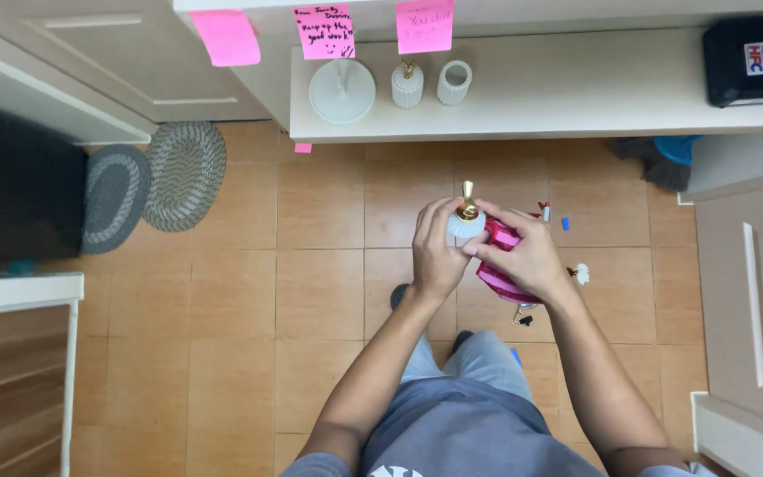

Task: Cleaning decorative items with a cloth and arranging them on a shelf.

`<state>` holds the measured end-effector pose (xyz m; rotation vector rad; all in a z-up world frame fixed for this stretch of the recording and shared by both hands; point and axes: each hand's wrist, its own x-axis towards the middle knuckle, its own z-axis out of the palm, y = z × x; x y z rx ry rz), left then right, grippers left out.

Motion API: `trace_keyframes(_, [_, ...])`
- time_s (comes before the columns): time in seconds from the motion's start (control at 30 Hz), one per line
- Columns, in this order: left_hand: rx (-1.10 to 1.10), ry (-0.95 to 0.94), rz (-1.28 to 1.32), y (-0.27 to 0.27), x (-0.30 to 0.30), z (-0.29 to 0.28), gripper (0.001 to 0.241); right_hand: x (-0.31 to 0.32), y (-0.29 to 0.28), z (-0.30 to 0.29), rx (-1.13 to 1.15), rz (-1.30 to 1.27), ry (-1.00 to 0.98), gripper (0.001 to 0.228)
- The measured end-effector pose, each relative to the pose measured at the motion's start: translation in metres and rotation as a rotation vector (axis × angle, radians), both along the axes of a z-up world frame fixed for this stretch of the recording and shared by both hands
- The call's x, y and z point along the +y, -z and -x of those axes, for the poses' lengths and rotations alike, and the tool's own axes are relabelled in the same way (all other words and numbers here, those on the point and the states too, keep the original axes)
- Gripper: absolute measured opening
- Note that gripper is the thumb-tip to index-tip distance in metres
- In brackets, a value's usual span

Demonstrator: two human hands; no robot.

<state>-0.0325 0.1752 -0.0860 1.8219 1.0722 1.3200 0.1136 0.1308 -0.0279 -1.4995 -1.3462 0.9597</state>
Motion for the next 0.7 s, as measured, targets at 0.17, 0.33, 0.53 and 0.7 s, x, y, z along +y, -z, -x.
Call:
trace_keyframes(0.17, [0.03, 0.062, -0.041, 0.047, 0.046, -0.017, 0.052, 0.048, 0.056, -0.005, -0.185, 0.132, 0.165, 0.059])
trace_keyframes(0.33, [0.029, 0.126, -0.044, 0.109, 0.103, -0.044, 0.052, 0.102, 0.134, -0.041, -0.157, -0.04, 0.182, 0.05])
trace_keyframes(0.53, [-0.062, 0.261, -0.044, 0.194, 0.196, -0.074, 0.061, 0.195, 0.223, -0.101, -0.162, -0.155, 0.112, 0.048])
trace_keyframes(0.7, [-0.113, 0.062, -0.03, 0.293, 0.265, -0.112, 0.058, 0.285, 0.282, -0.145, -0.105, -0.337, 0.136, 0.041])
